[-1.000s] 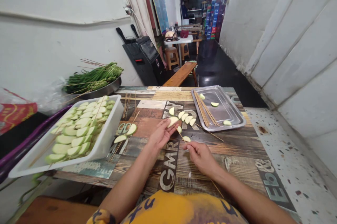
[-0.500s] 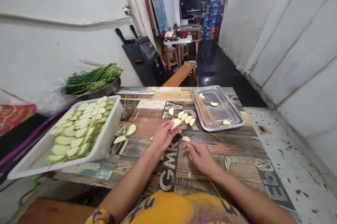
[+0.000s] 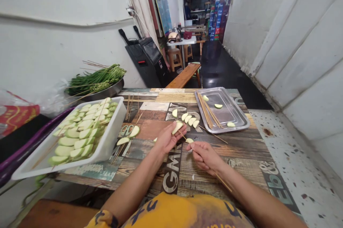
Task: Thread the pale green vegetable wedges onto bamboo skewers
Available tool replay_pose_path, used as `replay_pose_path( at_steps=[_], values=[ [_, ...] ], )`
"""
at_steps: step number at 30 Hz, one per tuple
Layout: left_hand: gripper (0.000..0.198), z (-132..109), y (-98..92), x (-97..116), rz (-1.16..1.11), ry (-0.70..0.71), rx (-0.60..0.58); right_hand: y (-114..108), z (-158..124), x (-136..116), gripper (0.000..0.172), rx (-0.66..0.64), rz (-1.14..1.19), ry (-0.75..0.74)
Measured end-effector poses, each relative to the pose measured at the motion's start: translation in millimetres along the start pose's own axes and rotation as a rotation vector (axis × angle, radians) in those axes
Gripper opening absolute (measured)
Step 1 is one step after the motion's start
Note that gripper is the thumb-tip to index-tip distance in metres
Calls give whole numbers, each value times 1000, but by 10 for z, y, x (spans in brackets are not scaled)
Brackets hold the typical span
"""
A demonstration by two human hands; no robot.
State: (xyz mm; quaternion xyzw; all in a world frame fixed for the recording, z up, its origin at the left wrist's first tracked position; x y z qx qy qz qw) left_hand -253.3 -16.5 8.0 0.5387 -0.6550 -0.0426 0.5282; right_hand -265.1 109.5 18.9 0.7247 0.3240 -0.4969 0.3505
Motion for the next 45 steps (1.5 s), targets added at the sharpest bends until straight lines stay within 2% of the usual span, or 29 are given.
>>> replay_pose_path(
  at_steps=[5,8,11,14,17,20,23,27,30,35,38,41,45],
  values=[
    [13,-22,-4,-27,1,18,24,-134,-93,-236,31,290,-718,-406],
    [13,-29,-7,-25,-1,23,35,-123,-125,-252,31,335,-894,-483],
    [14,-43,22,-18,3,15,1,-101,-84,-222,32,265,-728,-416],
    [14,-57,47,-9,-13,-2,-34,-60,-1,-81,32,126,-288,-183],
    [15,-64,57,1,-34,-8,-51,72,29,52,30,-59,125,29],
    [14,-74,70,12,-40,-2,-61,126,35,92,27,-135,288,96],
    [14,-96,88,31,-26,16,-65,83,45,83,30,-54,166,19],
    [15,-127,115,48,5,39,-72,-6,-3,-39,36,159,-222,-191],
    [15,-139,124,3,16,30,-75,-26,-31,-68,39,227,-344,-231],
    [16,-181,178,-164,39,-4,-116,-56,-13,-117,40,252,-370,-245],
    [17,-195,195,-178,31,1,-126,-73,4,-153,40,260,-374,-237],
    [17,-146,155,-59,3,35,-103,-67,7,-175,40,235,-401,-222],
    [14,-13,-15,184,-56,124,2,-37,-37,-223,37,184,-510,-275]
  ],
)
Point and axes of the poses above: each hand's wrist, its own z-axis towards the middle knuckle, its own y-axis out of the palm, x = y × z, the point moved 9 cm from there along z, towards the middle knuckle, and after that the axes turned 6 degrees about x, right-handed, at the moved point
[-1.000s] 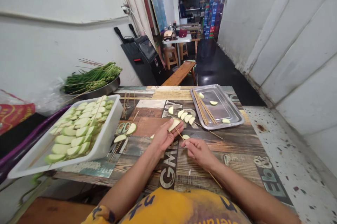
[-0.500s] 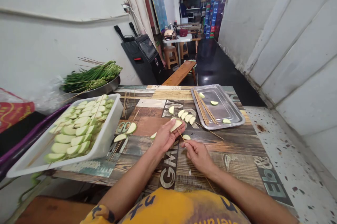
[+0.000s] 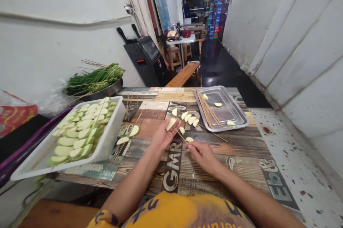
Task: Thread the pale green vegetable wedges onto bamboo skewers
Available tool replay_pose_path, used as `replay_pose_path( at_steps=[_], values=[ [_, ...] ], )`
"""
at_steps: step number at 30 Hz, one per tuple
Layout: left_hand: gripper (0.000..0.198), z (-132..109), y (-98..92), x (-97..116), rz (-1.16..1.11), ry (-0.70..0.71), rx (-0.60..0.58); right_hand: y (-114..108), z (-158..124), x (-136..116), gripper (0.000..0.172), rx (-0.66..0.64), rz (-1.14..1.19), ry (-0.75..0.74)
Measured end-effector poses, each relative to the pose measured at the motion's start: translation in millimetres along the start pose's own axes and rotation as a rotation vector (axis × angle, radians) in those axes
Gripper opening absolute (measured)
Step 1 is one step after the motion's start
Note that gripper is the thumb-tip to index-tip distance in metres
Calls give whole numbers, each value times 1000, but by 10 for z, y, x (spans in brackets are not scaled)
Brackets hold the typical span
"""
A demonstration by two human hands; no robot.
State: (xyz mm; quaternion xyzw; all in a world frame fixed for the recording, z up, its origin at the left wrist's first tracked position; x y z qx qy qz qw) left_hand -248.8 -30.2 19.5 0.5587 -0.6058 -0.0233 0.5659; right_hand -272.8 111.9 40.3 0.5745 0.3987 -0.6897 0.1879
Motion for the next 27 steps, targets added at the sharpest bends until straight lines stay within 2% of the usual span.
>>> replay_pose_path(
  at_steps=[4,7,11,13,15,16,19,21,23,27],
  values=[
    [14,22,-15,-10,0,-17,-6,-49,-47,-21,34,36,-54,-70],
    [14,-98,86,-170,38,-58,-55,-76,-37,-5,32,62,-68,-81],
    [20,-325,322,-490,181,-157,-209,-126,29,2,32,96,-81,-91],
    [25,-376,405,-515,220,-154,-281,-161,52,7,31,113,-72,-92],
    [29,-338,379,-395,295,-106,-286,-212,58,20,29,145,-56,-87],
    [31,-284,317,-265,356,-46,-256,-242,57,28,29,165,-45,-83],
    [36,-105,-3,346,566,291,-45,-305,42,60,30,208,-14,-66],
    [31,-41,-189,628,712,434,55,-310,35,75,31,207,-7,-59],
    [24,5,-245,656,954,458,30,-307,34,79,31,205,-5,-60],
    [33,-48,-117,433,1521,550,-82,-313,43,86,31,214,-28,-66]
  ],
)
Point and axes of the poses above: each hand's wrist, its own z-axis towards the middle knuckle, its own y-axis out of the palm, x = y × z, the point moved 9 cm from there along z, towards the middle knuckle, and after that the axes turned 6 degrees about x, right-handed, at the moved point
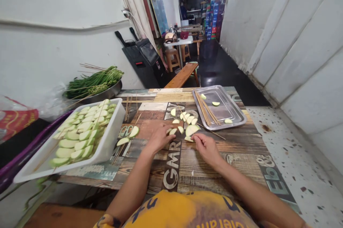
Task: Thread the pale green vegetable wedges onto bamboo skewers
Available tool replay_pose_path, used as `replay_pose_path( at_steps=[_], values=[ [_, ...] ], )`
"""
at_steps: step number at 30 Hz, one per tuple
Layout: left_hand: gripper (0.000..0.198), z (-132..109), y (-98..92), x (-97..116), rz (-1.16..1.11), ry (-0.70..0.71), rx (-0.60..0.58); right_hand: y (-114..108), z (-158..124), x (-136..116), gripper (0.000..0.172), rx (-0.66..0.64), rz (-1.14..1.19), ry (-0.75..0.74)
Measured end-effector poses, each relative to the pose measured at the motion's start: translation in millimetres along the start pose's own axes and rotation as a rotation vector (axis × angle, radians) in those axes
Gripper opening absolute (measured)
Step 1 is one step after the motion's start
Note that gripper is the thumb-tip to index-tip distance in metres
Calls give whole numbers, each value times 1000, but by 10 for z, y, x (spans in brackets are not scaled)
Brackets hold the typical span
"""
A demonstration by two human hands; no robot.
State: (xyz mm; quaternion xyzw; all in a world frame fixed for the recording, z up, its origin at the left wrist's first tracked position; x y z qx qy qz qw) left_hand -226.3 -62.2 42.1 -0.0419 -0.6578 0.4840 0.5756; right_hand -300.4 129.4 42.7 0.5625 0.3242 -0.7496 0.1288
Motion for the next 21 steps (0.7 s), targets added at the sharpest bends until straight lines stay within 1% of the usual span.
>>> replay_pose_path(
  at_steps=[2,3,5,7,8,9,12,13,14,15,17,19,21],
  values=[
    [31,-37,72,91,199,58,-11,4,3,14,31,0,-1,-1],
    [28,-48,98,129,250,82,-17,10,3,24,31,-4,5,1],
    [21,-50,125,197,228,139,-35,30,-2,39,30,-18,25,4],
    [17,-16,90,220,57,169,-34,45,-10,45,29,-31,50,9],
    [15,19,32,190,-73,145,-6,50,-14,42,29,-35,63,11],
    [15,64,-49,123,-222,90,48,53,-18,36,30,-39,73,14],
    [22,151,-295,-212,-693,-169,281,64,-35,-4,30,-57,69,11],
    [25,157,-326,-305,-840,-247,332,73,-45,-27,30,-68,54,1],
    [27,159,-325,-368,-970,-311,351,88,-57,-55,30,-85,32,-13],
    [29,161,-297,-395,-1079,-359,337,109,-71,-87,29,-108,6,-32],
    [31,160,-215,-379,-1216,-417,265,161,-107,-156,29,-160,-50,-83],
    [32,153,-161,-348,-1262,-443,227,214,-145,-216,29,-211,-95,-136],
    [26,144,-133,-348,-1289,-472,238,252,-174,-252,29,-248,-122,-175]
  ],
)
Point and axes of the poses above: each hand's wrist, its own z-axis towards the middle knuckle, its own y-axis out of the palm, x = y × z, the point moved 9 cm from there along z, towards the middle knuckle, and after that the axes turned 6 degrees about x, right-handed, at the moved point
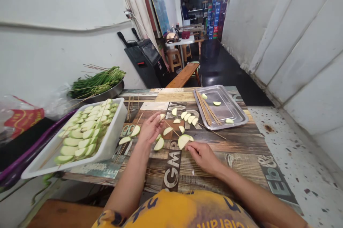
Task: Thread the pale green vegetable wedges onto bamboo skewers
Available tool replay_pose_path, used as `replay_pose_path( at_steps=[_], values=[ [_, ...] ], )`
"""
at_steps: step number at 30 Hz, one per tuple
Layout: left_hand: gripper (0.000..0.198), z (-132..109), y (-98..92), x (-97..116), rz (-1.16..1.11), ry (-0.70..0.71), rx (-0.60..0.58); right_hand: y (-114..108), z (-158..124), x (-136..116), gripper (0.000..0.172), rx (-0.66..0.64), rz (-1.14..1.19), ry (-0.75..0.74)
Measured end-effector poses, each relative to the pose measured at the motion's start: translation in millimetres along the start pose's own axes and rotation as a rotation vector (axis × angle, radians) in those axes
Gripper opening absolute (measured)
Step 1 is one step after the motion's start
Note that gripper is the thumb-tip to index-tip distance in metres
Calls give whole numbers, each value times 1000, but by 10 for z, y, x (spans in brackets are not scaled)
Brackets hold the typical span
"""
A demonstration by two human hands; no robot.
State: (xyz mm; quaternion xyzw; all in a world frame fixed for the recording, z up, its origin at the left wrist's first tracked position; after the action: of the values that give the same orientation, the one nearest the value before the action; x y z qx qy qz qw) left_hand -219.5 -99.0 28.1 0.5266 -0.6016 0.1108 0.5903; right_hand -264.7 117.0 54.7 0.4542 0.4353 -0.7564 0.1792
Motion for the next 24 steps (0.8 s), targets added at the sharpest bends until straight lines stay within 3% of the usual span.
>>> replay_pose_path(
  at_steps=[5,24],
  values=[
    [9,1,24,-69,-58,-73,-3,22,-13,2,30,-22,-36,-11],
    [9,-9,-16,-98,-135,-83,73,32,-19,-10,28,-39,-44,1]
  ],
)
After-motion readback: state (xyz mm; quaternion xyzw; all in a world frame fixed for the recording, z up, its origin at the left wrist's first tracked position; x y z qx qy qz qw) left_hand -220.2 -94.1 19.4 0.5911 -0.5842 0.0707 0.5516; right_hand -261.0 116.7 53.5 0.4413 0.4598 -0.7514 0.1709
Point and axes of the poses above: each hand's wrist, its own z-axis towards the middle knuckle, its own y-axis out of the palm, x = y × z, the point moved 9 cm from there along z, towards the middle knuckle, and after that the axes turned 6 degrees about x, right-handed, at the moved point
